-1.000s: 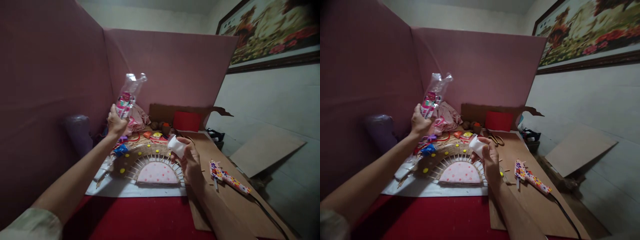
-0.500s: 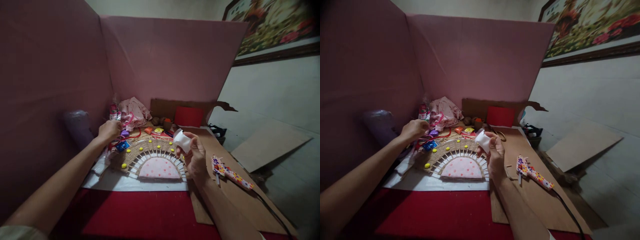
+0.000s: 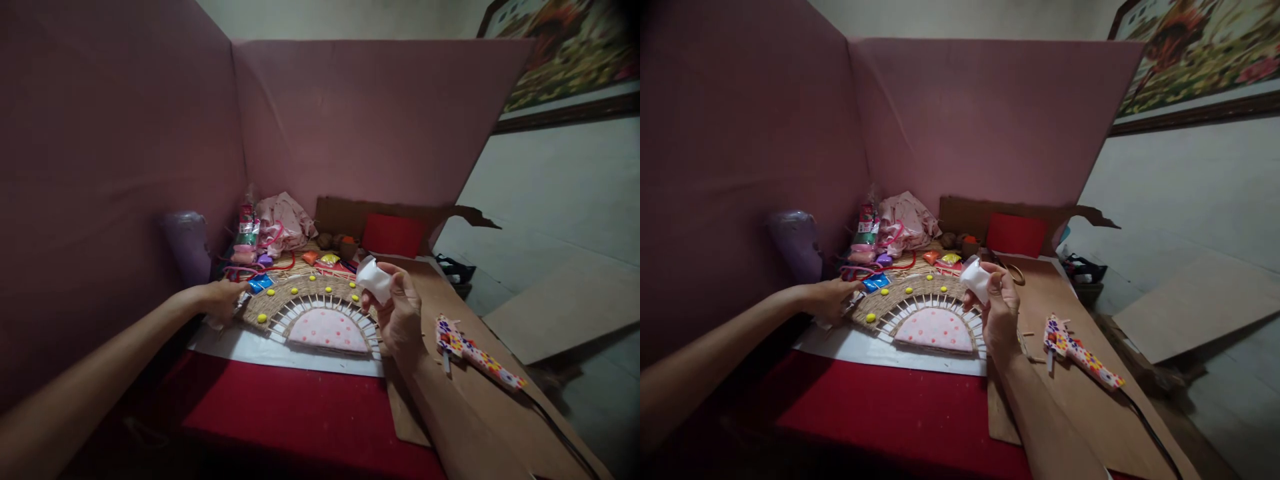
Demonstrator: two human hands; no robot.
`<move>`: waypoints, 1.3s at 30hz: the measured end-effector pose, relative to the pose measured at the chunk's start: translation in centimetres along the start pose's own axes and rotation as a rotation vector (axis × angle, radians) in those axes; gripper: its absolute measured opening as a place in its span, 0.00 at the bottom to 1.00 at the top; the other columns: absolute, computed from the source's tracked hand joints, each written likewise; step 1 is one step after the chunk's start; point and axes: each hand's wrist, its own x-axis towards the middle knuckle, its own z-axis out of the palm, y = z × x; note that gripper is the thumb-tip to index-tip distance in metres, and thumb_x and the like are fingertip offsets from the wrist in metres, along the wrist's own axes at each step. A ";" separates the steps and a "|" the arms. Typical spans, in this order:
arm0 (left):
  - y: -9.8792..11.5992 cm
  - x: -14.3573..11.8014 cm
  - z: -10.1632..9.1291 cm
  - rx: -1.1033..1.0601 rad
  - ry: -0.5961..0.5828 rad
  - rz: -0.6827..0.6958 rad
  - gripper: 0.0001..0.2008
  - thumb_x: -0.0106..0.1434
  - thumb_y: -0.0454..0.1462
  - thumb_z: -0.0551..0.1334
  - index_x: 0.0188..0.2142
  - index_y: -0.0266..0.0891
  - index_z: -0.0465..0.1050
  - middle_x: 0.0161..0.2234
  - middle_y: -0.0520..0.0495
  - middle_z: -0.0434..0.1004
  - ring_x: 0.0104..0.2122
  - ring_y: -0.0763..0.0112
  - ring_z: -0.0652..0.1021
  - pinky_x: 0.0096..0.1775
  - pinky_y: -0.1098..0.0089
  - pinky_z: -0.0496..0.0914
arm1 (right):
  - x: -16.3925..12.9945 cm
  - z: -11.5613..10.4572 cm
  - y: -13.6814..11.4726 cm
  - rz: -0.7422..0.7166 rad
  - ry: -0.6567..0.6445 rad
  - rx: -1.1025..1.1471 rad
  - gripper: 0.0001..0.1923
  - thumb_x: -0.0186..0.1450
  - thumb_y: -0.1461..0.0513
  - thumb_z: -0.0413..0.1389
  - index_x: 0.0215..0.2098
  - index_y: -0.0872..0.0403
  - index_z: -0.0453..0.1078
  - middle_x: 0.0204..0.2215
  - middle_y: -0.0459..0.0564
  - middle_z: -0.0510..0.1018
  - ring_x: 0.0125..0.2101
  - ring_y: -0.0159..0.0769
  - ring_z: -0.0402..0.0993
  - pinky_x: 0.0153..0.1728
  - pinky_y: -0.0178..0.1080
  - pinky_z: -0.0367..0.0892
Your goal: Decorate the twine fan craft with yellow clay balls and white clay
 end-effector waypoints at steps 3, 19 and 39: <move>0.0 0.3 0.2 0.034 -0.076 0.010 0.37 0.35 0.33 0.65 0.50 0.42 0.68 0.44 0.42 0.73 0.41 0.57 0.74 0.41 0.66 0.68 | 0.0 0.0 -0.1 -0.012 -0.003 -0.007 0.15 0.60 0.51 0.57 0.40 0.52 0.67 0.25 0.45 0.73 0.20 0.29 0.70 0.18 0.31 0.66; 2.1 -1.4 -0.4 0.236 0.192 -0.084 0.15 0.58 0.29 0.51 0.37 0.37 0.76 0.36 0.36 0.74 0.39 0.55 0.73 0.39 0.61 0.66 | 0.1 -0.1 0.1 -0.015 0.012 -0.024 0.17 0.59 0.50 0.58 0.39 0.53 0.67 0.24 0.45 0.73 0.18 0.28 0.69 0.16 0.31 0.64; 5.1 9.6 -1.8 -1.203 1.029 -0.186 0.14 0.40 0.30 0.61 0.30 0.32 0.76 0.28 0.47 0.77 0.28 0.71 0.75 0.31 0.72 0.68 | 0.6 -0.2 0.5 0.053 0.128 -0.107 0.16 0.57 0.56 0.61 0.39 0.54 0.65 0.20 0.41 0.71 0.14 0.26 0.66 0.12 0.28 0.62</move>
